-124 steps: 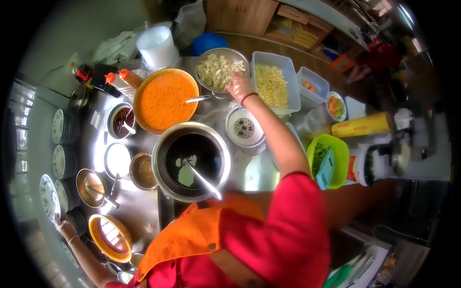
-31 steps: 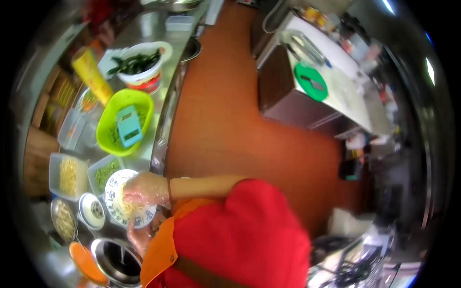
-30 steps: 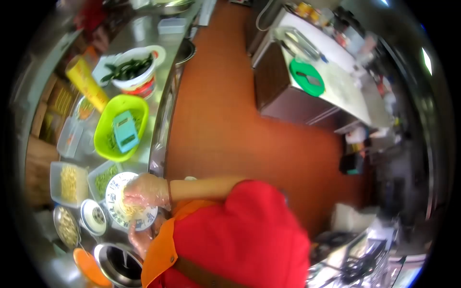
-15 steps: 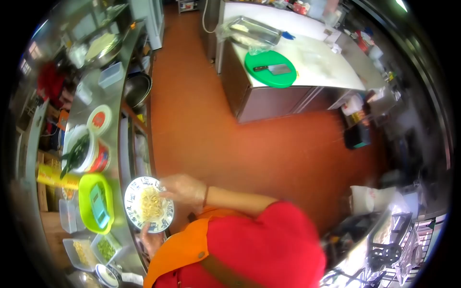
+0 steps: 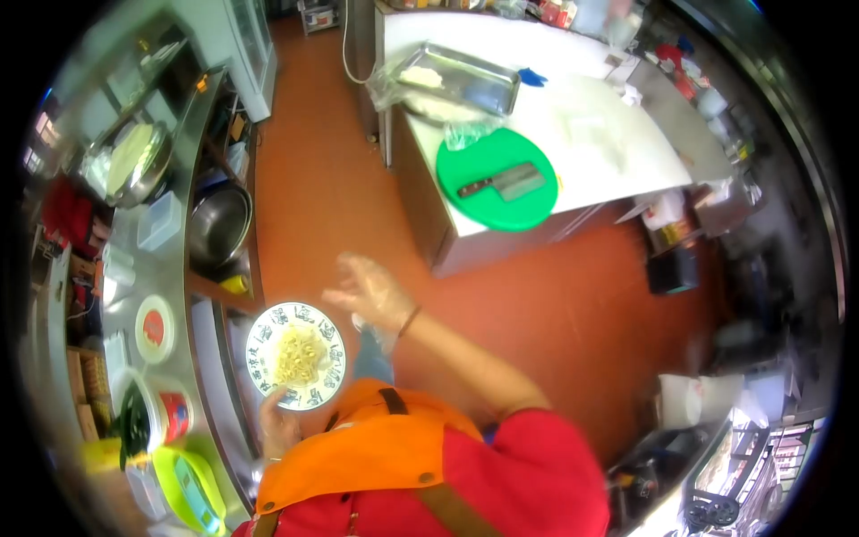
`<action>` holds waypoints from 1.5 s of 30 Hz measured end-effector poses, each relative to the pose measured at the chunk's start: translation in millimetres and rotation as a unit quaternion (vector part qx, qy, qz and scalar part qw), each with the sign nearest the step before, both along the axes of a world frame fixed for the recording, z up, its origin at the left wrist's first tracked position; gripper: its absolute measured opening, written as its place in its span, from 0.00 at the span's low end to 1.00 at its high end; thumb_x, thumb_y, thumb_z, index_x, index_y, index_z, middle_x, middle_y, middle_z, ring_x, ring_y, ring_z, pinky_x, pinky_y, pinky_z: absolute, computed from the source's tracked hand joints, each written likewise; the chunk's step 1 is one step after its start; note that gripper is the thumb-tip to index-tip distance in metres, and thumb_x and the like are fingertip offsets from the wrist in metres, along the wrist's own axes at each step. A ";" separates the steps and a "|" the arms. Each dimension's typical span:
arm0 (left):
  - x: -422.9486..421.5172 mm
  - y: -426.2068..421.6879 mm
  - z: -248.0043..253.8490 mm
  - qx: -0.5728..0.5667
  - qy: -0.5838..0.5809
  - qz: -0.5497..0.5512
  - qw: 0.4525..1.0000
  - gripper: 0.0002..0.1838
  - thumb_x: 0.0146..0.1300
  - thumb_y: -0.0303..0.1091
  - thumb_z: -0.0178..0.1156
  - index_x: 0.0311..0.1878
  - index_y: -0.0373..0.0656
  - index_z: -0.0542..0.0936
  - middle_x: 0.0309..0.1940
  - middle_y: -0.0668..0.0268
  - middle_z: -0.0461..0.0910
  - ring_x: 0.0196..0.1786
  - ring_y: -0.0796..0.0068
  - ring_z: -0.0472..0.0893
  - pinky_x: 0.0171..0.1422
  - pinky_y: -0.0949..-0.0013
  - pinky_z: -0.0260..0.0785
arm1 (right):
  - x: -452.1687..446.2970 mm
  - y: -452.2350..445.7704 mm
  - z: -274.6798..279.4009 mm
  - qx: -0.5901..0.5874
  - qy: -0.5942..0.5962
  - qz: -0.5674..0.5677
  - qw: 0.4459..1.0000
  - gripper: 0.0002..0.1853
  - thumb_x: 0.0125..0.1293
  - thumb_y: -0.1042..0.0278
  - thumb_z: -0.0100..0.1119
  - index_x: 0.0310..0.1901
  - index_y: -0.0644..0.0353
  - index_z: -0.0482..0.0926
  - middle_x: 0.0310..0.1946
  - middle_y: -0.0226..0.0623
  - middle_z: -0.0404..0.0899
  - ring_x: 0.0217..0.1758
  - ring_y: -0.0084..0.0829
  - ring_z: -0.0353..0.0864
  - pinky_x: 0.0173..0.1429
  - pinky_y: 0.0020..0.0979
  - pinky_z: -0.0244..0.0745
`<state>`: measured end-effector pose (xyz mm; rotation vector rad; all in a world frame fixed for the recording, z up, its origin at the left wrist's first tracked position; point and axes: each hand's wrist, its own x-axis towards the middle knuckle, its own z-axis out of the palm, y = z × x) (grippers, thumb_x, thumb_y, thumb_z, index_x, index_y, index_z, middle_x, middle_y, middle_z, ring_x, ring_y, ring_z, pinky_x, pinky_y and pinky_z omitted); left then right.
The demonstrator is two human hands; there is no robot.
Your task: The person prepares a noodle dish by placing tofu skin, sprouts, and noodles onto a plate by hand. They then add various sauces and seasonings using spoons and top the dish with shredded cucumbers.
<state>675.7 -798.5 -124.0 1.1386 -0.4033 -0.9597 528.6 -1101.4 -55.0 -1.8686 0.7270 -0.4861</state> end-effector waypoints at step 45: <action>356.0 -970.3 82.5 0.163 0.260 -0.320 0.896 0.27 0.62 0.24 0.61 0.65 0.31 0.70 0.59 0.54 0.78 0.60 0.62 0.80 0.65 0.60 0.75 | 125.8 -781.9 13.7 -0.135 0.224 -0.332 0.906 0.21 0.60 0.74 0.64 0.56 0.54 0.78 0.53 0.45 0.78 0.60 0.44 0.77 0.63 0.38 0.72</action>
